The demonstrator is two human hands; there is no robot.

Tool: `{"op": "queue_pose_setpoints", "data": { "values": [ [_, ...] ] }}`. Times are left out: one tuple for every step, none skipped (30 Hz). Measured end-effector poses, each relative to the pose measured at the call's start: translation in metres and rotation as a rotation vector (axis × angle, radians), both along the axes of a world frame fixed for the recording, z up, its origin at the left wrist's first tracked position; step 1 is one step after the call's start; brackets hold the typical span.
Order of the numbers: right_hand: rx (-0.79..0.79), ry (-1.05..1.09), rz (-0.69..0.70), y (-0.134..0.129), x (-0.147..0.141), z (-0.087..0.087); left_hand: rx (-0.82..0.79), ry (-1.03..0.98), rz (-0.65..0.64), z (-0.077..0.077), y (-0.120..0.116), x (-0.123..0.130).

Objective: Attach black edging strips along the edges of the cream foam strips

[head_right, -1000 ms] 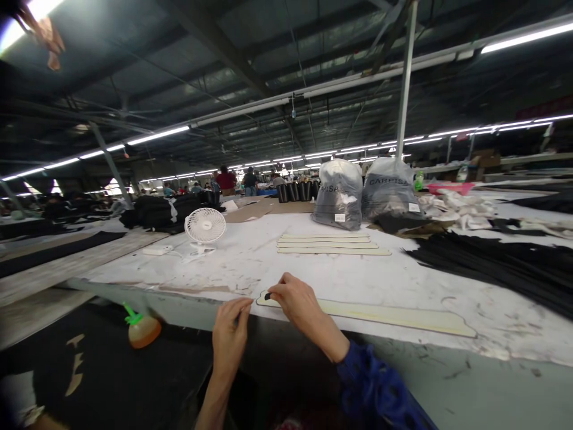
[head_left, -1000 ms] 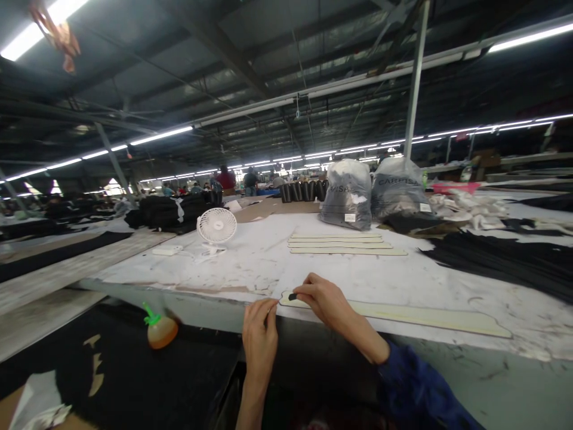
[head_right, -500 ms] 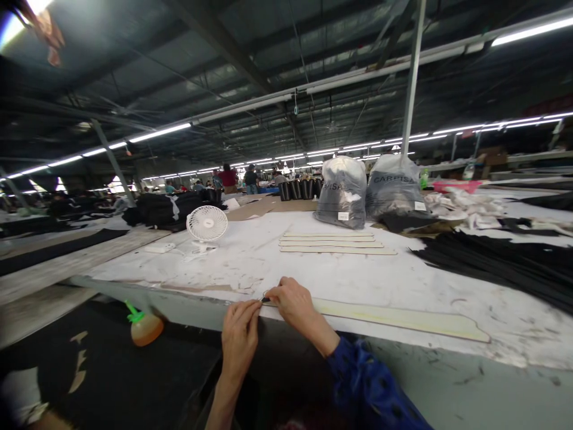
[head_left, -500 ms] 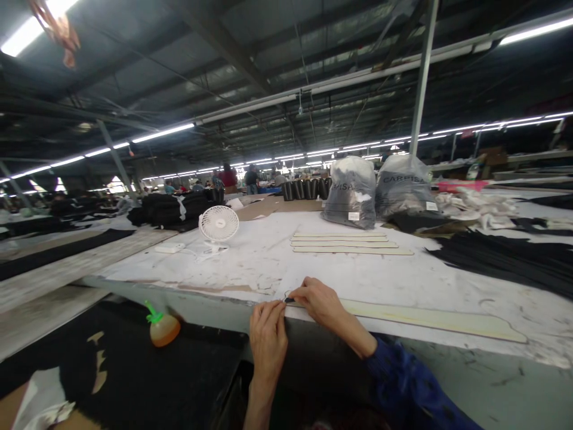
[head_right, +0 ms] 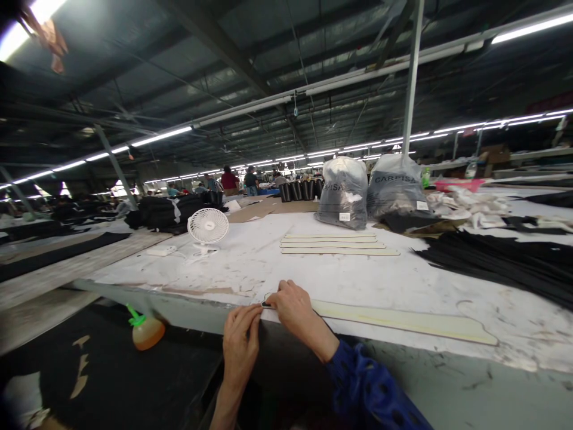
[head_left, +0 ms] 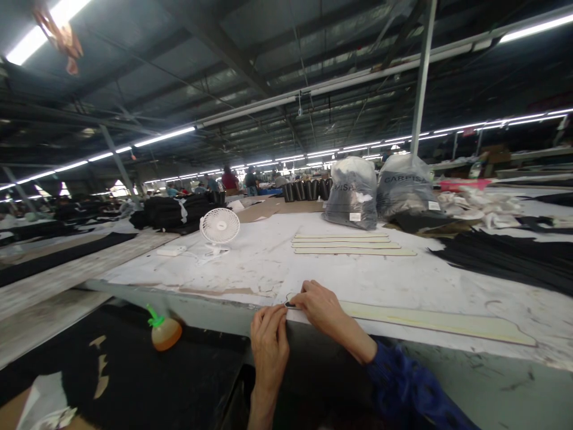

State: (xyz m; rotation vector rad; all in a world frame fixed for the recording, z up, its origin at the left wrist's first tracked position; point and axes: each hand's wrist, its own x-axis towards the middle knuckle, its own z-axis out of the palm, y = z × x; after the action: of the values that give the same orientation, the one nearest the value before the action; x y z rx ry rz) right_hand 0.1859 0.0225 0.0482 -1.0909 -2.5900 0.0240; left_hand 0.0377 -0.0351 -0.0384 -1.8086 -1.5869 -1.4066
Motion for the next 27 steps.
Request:
{"op": "queue_pose_setpoints", "data": {
  "values": [
    [0.005, -0.001, 0.001, 0.0, 0.0, 0.0, -0.002, 0.003, 0.001, 0.0, 0.0, 0.0],
    [0.008, -0.005, 0.001, -0.001, 0.0, 0.001, -0.004, 0.006, 0.0, -0.001, 0.0, -0.001],
    [0.01, -0.009, 0.001, -0.001, -0.001, 0.001, -0.005, 0.008, -0.004, -0.001, 0.0, -0.001],
    [0.009, -0.013, 0.001, -0.001, -0.001, 0.002, -0.005, 0.005, -0.011, -0.001, -0.001, -0.001],
    [0.007, -0.016, 0.0, -0.002, -0.001, 0.003, -0.002, -0.009, -0.014, 0.0, -0.001, 0.0],
    [0.003, -0.016, -0.001, -0.002, -0.001, 0.003, 0.007, -0.032, -0.013, 0.0, -0.001, 0.001],
    [-0.002, -0.015, -0.001, -0.001, -0.001, 0.003, 0.021, -0.064, -0.005, 0.001, -0.001, 0.001],
    [-0.007, -0.012, -0.001, -0.001, -0.001, 0.003, 0.038, -0.098, 0.004, 0.003, -0.001, 0.002],
    [-0.01, -0.007, 0.0, 0.0, -0.001, 0.002, 0.054, -0.123, 0.006, 0.004, -0.001, 0.002],
    [-0.013, -0.004, 0.0, 0.0, -0.001, 0.002, 0.061, -0.132, -0.001, 0.006, 0.0, 0.002],
    [-0.014, -0.002, 0.0, 0.001, -0.001, 0.001, 0.058, -0.121, -0.016, 0.008, 0.001, 0.002],
    [-0.017, -0.003, 0.001, 0.001, -0.001, 0.001, 0.042, -0.093, -0.034, 0.009, 0.003, 0.001],
    [-0.022, -0.006, 0.001, 0.001, -0.001, 0.001, 0.016, -0.056, -0.045, 0.011, 0.004, -0.001],
    [-0.026, -0.01, 0.001, 0.001, -0.001, 0.001, -0.017, -0.018, -0.045, 0.012, 0.006, -0.002],
    [-0.031, -0.012, 0.001, 0.001, -0.001, 0.001, -0.052, 0.016, -0.035, 0.013, 0.007, -0.003],
    [-0.038, -0.012, 0.0, 0.001, -0.001, 0.001, -0.081, 0.039, -0.017, 0.013, 0.008, -0.004],
    [-0.046, -0.008, 0.0, 0.001, -0.001, 0.002, -0.103, 0.054, 0.0, 0.014, 0.009, -0.004],
    [-0.06, -0.003, -0.001, 0.001, -0.001, 0.002, -0.119, 0.062, 0.015, 0.015, 0.009, -0.004],
    [-0.075, 0.006, -0.001, 0.002, -0.001, 0.002, -0.127, 0.064, 0.026, 0.016, 0.009, -0.003],
    [-0.094, 0.021, -0.005, 0.003, 0.0, 0.003, -0.13, 0.062, 0.038, 0.017, 0.008, -0.001],
    [-0.113, 0.043, -0.014, 0.004, 0.002, 0.004, -0.13, 0.058, 0.049, 0.018, 0.007, 0.001],
    [-0.13, 0.07, -0.027, 0.006, 0.004, 0.005, -0.132, 0.056, 0.058, 0.02, 0.006, 0.004],
    [-0.148, 0.102, -0.043, 0.007, 0.007, 0.006, -0.135, 0.06, 0.065, 0.021, 0.005, 0.006],
    [-0.17, 0.13, -0.058, 0.009, 0.01, 0.008, -0.135, 0.065, 0.076, 0.023, 0.003, 0.009],
    [-0.197, 0.154, -0.068, 0.011, 0.015, 0.01, -0.132, 0.07, 0.088, 0.024, 0.002, 0.011],
    [-0.23, 0.169, -0.07, 0.013, 0.02, 0.013, -0.129, 0.078, 0.099, 0.025, 0.001, 0.012],
    [-0.262, 0.177, -0.067, 0.014, 0.026, 0.016, -0.129, 0.087, 0.109, 0.025, 0.0, 0.013]
  ]
}}
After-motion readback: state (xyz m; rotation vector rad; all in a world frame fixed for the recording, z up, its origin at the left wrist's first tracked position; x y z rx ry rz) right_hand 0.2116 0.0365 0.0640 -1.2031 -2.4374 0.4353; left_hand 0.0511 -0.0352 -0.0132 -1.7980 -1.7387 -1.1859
